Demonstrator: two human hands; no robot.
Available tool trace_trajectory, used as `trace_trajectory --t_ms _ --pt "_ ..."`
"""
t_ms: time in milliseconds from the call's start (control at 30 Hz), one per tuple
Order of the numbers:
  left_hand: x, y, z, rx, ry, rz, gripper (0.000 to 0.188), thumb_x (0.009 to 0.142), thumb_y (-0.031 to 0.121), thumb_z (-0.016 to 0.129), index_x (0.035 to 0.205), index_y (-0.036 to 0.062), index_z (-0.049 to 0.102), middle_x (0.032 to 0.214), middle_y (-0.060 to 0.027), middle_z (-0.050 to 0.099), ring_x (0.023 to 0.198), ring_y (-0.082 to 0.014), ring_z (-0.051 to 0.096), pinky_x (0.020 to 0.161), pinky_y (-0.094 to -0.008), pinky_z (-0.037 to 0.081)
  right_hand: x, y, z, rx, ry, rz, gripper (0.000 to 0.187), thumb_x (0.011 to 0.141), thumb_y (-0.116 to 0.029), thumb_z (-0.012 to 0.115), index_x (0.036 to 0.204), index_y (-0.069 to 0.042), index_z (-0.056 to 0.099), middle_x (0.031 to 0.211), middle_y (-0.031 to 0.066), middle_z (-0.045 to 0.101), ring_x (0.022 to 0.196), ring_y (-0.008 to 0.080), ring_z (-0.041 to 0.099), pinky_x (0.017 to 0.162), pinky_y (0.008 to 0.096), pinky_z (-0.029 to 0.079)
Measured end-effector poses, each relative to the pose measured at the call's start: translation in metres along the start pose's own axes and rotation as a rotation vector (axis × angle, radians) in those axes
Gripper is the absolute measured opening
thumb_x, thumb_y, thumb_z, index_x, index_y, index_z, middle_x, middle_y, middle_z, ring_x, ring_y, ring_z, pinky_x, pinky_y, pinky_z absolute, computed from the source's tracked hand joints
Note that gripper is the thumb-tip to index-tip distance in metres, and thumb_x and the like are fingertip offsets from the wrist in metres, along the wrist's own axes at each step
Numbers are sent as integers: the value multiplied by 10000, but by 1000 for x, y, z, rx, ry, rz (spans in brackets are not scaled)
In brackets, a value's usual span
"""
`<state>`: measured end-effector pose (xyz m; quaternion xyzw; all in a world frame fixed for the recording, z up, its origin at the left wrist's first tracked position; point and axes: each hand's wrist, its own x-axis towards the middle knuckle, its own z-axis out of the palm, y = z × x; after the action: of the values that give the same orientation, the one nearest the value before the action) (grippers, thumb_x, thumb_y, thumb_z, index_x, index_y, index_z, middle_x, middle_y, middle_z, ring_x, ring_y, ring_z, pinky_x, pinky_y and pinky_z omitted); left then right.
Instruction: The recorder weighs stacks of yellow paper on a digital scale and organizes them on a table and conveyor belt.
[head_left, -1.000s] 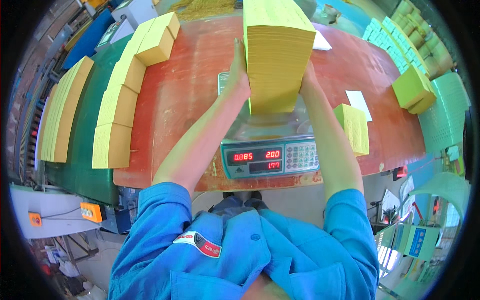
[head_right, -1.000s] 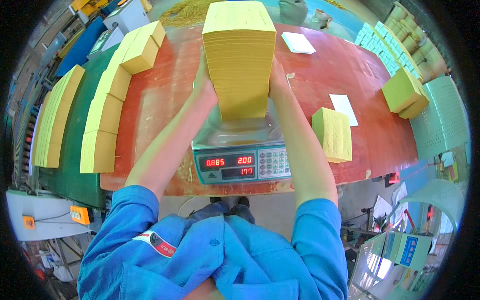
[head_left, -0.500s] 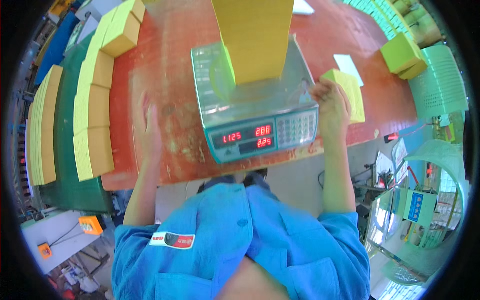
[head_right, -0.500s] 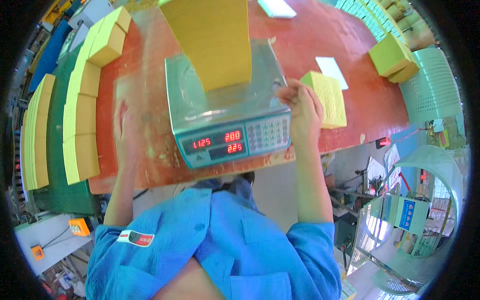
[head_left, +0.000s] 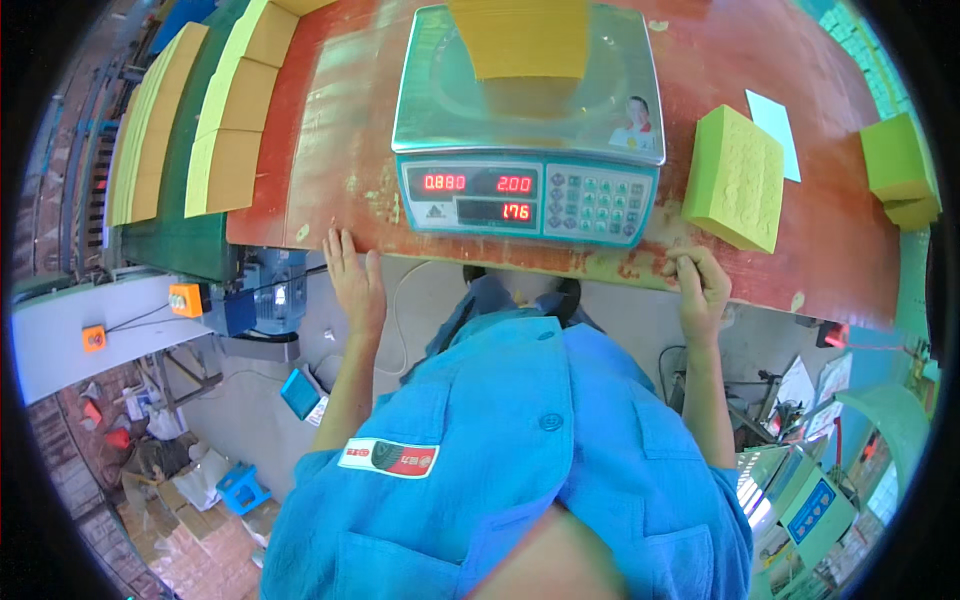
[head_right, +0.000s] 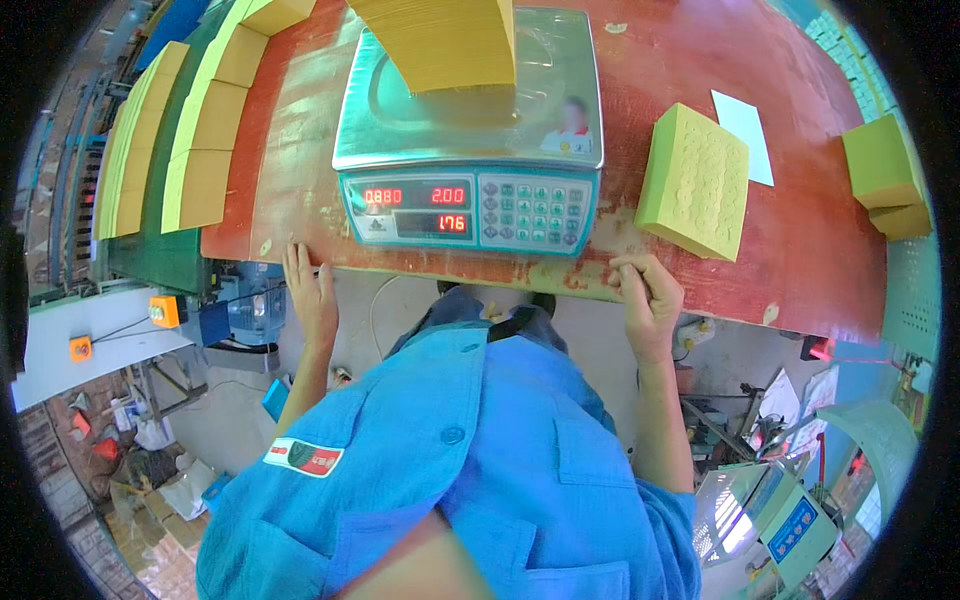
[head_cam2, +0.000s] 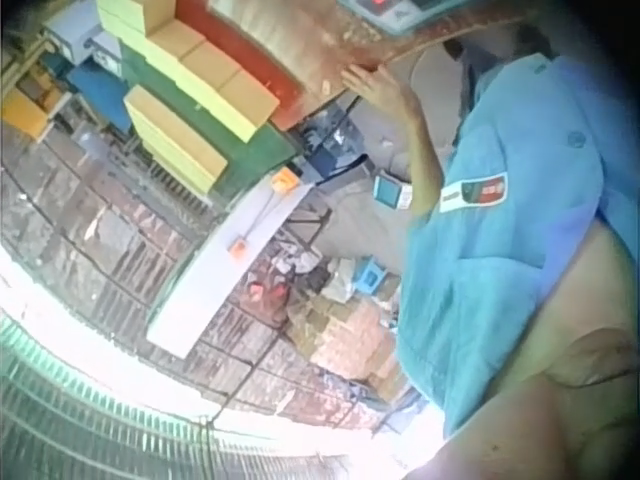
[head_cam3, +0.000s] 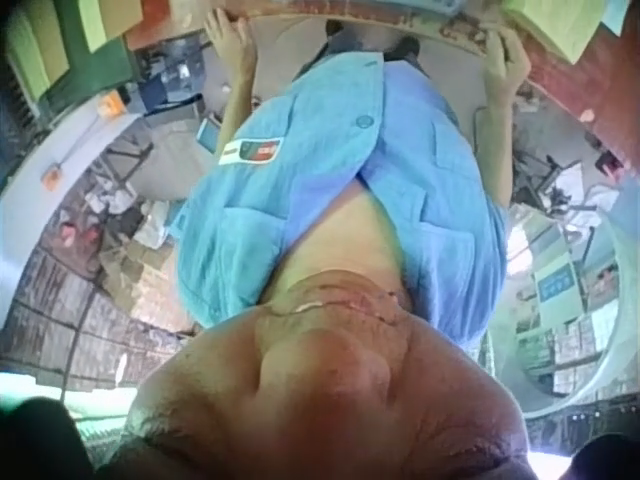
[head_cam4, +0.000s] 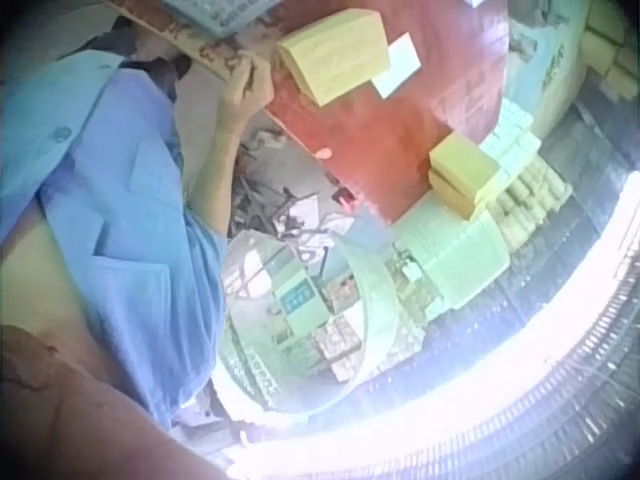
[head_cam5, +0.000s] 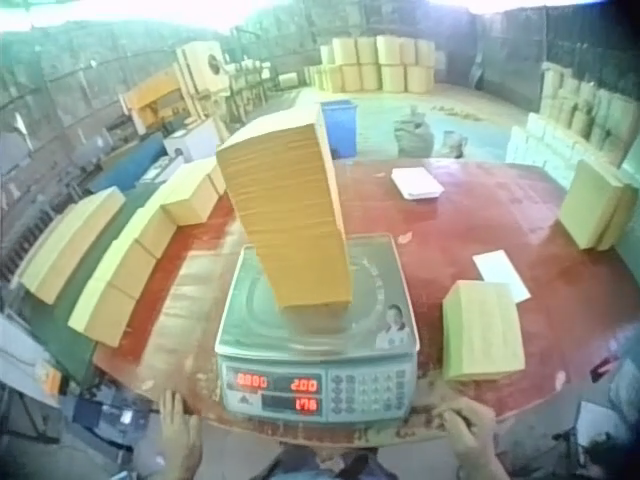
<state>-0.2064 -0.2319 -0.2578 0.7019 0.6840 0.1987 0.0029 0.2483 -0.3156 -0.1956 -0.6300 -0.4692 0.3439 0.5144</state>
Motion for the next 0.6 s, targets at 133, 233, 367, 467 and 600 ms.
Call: trace_trajectory --t_ms 133,233,367,467,600 --pt "-13 36 -15 -165 -9 -104 559 910 184 576 1390 -32 386 1480 -234 316 1373 -392 290 1128 -442 239 -2 14 -10 82 -92 62 126 904 1 517 905 14 642 752 19 598 686 55 520 610 210 412" --pt "-25 60 -23 -259 6 -181 565 899 154 593 1394 -20 385 1469 -228 335 1361 -374 319 1106 -430 283 -2 22 -11 126 -140 64 115 899 2 529 906 14 643 756 20 598 701 58 529 630 210 426" --pt "-29 82 -34 -403 62 -217 529 891 105 599 1377 -7 421 1435 -218 388 1311 -324 404 1016 -379 406 2 24 -13 119 -167 62 109 891 -3 540 914 14 645 756 21 597 705 66 537 637 216 435" --pt "-9 104 -51 -426 88 -116 415 888 60 593 1290 -10 519 1319 -191 519 1170 -282 540 906 -339 479 1 25 -17 58 -149 23 115 890 -10 538 920 10 647 761 22 595 702 73 536 632 218 433" --pt "8 165 -80 -661 -28 -107 229 895 6 564 1114 -15 629 1107 -117 656 1047 -215 613 882 -307 477 5 21 -12 -8 -145 -101 106 860 -28 568 904 6 658 775 66 625 701 114 569 634 254 457"
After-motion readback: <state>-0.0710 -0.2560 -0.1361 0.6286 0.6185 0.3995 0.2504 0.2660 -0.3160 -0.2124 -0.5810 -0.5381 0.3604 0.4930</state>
